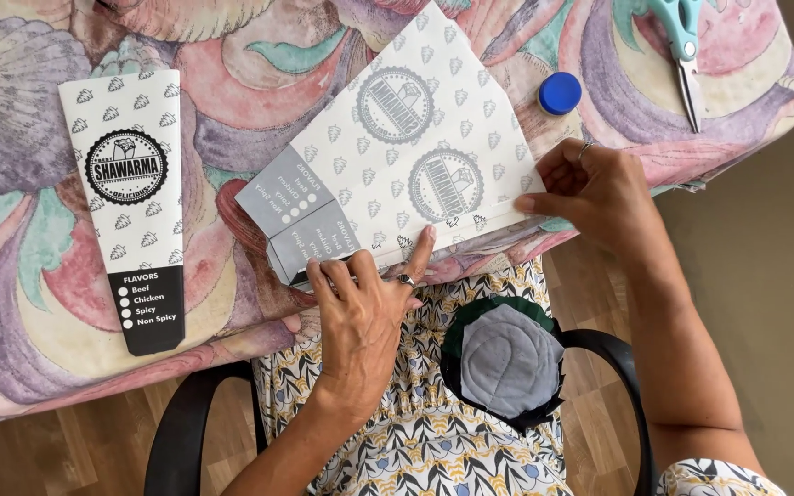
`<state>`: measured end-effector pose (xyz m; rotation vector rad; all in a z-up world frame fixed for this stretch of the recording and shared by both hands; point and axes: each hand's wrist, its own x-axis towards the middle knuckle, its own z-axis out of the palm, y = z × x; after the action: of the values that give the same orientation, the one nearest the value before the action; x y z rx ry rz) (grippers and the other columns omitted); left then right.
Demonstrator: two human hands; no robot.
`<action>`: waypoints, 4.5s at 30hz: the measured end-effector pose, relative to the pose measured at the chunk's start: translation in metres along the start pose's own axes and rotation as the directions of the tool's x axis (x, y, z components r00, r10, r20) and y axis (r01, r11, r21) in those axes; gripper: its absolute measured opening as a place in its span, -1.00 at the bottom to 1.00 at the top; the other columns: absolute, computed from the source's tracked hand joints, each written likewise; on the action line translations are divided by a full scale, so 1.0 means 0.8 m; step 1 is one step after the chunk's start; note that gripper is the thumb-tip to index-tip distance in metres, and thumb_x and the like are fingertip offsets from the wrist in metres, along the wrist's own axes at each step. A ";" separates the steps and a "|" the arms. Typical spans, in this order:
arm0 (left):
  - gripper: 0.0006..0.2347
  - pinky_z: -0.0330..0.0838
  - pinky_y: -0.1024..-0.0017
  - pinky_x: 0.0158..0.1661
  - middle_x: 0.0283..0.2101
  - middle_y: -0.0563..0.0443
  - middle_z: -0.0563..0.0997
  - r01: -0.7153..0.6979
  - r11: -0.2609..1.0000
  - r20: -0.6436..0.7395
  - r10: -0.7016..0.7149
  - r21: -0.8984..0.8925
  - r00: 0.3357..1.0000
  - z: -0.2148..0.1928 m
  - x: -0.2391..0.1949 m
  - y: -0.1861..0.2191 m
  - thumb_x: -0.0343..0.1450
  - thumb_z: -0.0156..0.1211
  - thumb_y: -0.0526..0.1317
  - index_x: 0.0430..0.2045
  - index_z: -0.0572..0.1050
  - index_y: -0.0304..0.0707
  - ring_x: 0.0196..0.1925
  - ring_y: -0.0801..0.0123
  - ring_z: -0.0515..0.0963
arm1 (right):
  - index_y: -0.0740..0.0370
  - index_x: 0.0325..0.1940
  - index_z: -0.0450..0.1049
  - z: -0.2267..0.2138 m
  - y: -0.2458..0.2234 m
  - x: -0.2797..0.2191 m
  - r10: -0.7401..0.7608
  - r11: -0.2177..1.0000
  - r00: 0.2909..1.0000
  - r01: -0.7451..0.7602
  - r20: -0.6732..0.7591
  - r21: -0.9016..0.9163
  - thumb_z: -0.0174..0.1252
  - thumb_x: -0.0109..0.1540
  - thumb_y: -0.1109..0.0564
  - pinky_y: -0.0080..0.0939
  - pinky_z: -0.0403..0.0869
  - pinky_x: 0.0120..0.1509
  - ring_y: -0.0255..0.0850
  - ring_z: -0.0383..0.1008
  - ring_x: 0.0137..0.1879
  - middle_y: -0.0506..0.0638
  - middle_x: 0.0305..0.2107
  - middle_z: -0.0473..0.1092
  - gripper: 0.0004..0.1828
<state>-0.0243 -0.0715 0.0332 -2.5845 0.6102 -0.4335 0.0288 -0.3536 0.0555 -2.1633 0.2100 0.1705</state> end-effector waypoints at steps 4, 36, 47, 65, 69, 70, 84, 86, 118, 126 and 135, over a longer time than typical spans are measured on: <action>0.08 0.48 0.08 0.05 -0.37 0.00 0.32 -0.004 1.000 0.012 0.004 0.014 1.000 -0.003 0.001 -0.001 0.08 0.09 0.66 0.48 -0.23 0.48 -0.27 0.09 0.50 | 0.39 -0.16 0.56 -0.018 0.009 0.011 0.007 0.983 0.996 -0.023 0.090 0.183 0.39 0.13 0.34 -0.36 0.62 -0.11 -0.30 0.55 -0.25 0.06 -0.40 0.53 -0.78; -0.14 0.43 -0.02 0.10 -0.27 -0.05 0.42 -0.060 0.997 0.167 0.068 -0.053 0.984 0.012 -0.005 0.005 0.37 0.08 0.34 0.50 -0.30 0.36 -0.16 0.11 0.55 | 0.44 -0.01 0.49 0.074 -0.036 -0.020 -0.839 0.525 0.535 0.844 0.098 -0.109 0.19 0.31 0.20 0.06 0.57 0.20 0.16 0.54 0.07 0.28 0.00 0.50 -0.76; -0.16 0.42 0.01 0.09 -0.30 -0.06 0.43 -0.054 0.999 0.164 0.054 -0.008 0.985 -0.001 0.000 0.004 0.35 0.15 0.20 0.50 -0.26 0.44 -0.19 0.06 0.58 | 0.36 0.02 0.50 0.060 -0.012 -0.022 -0.794 0.599 0.608 0.785 0.006 -0.158 0.26 0.26 0.26 0.05 0.52 0.27 0.12 0.50 0.14 0.21 0.02 0.49 -0.74; -0.38 0.46 -0.11 0.13 -0.27 -0.15 0.48 -0.005 0.965 -0.062 -0.012 -0.263 0.998 0.039 -0.024 0.010 0.41 0.18 0.08 0.39 0.13 0.07 -0.06 0.02 0.62 | 0.33 -0.17 0.64 0.043 -0.023 -0.017 -0.806 0.588 0.591 0.803 0.007 -0.101 0.36 0.16 0.22 0.04 0.54 0.01 0.12 0.57 -0.10 0.21 -0.20 0.56 -0.82; -0.54 0.48 -0.07 0.16 -0.16 -0.29 0.53 -0.020 0.959 -0.167 -0.029 -0.283 0.986 0.047 -0.037 0.007 0.42 0.23 -0.13 0.22 0.34 -0.25 0.05 -0.01 0.57 | 0.27 -0.17 0.66 0.084 -0.038 -0.010 -0.834 0.551 0.551 0.834 0.007 -0.027 0.40 0.16 0.16 0.02 0.55 -0.01 0.10 0.58 -0.10 0.17 -0.18 0.57 -0.80; -0.54 0.48 -0.07 0.16 -0.16 -0.29 0.53 -0.016 0.959 -0.161 -0.031 -0.283 0.986 0.047 -0.036 0.007 0.42 0.23 -0.13 0.22 0.34 -0.25 0.05 -0.01 0.57 | 0.27 -0.17 0.66 0.102 -0.049 -0.010 -0.834 0.551 0.552 0.834 0.011 -0.022 0.40 0.16 0.16 0.02 0.55 -0.01 0.10 0.58 -0.10 0.17 -0.18 0.57 -0.80; -0.43 0.50 0.03 -0.01 -0.32 -0.10 0.51 0.057 0.897 -0.349 -0.228 -0.439 0.909 0.076 -0.026 0.022 0.42 0.32 -0.14 0.36 0.25 0.14 -0.07 0.15 0.51 | 0.39 0.18 0.25 0.144 -0.075 0.000 -0.785 0.605 0.602 0.795 0.147 -0.027 0.32 0.10 0.36 0.23 0.52 0.10 0.19 0.62 -0.11 0.16 -0.21 0.58 -0.39; -0.55 0.51 0.06 -0.01 -0.33 -0.09 0.52 0.071 0.881 -0.336 -0.251 -0.468 0.908 0.068 -0.023 0.014 0.42 0.32 -0.13 0.23 0.39 0.06 -0.08 0.16 0.52 | 0.34 0.28 0.22 0.156 -0.072 0.006 -0.791 0.599 0.597 0.800 0.131 -0.033 0.33 0.10 0.32 0.19 0.50 0.15 0.15 0.61 -0.07 0.12 -0.18 0.58 -0.30; -0.73 0.48 0.03 0.17 -0.04 -0.43 0.59 -0.116 0.534 -0.435 -0.523 -0.837 0.733 0.068 -0.010 0.011 0.30 0.29 -0.61 -0.12 0.56 -0.57 0.12 -0.17 0.56 | 0.21 -0.22 0.68 0.132 -0.014 -0.017 -0.941 0.339 0.303 0.846 -0.151 -0.412 0.40 0.21 0.23 -0.03 0.40 0.11 -0.08 0.54 -0.17 -0.01 -0.32 0.57 -0.93; -0.82 0.49 0.03 0.16 0.04 -0.32 0.56 -0.104 0.468 -0.435 -0.688 -0.878 0.580 0.093 -0.021 -0.001 0.41 0.30 -0.42 -0.12 0.57 -0.41 0.12 -0.12 0.52 | 0.20 -0.23 0.67 0.132 -0.010 -0.016 -0.944 0.329 0.291 0.858 -0.155 -0.393 0.36 0.21 0.25 -0.04 0.40 0.11 -0.08 0.52 -0.20 -0.01 -0.34 0.56 -0.94; -0.83 0.37 0.08 0.28 0.12 -0.27 0.56 0.127 0.428 -0.253 -0.722 -0.895 0.644 0.127 -0.046 -0.046 0.44 0.26 -0.42 -0.10 0.55 -0.40 0.25 -0.06 0.48 | 0.22 -0.17 0.65 0.129 -0.012 -0.015 -0.944 0.330 0.310 0.862 -0.114 -0.384 0.39 0.21 0.15 0.04 0.39 0.14 -0.04 0.48 -0.22 0.04 -0.33 0.52 -0.85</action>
<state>-0.0032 0.0113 -0.0421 -3.5435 0.2629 -1.6109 0.0152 -0.2618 0.0076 -2.1982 -0.9719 -0.9002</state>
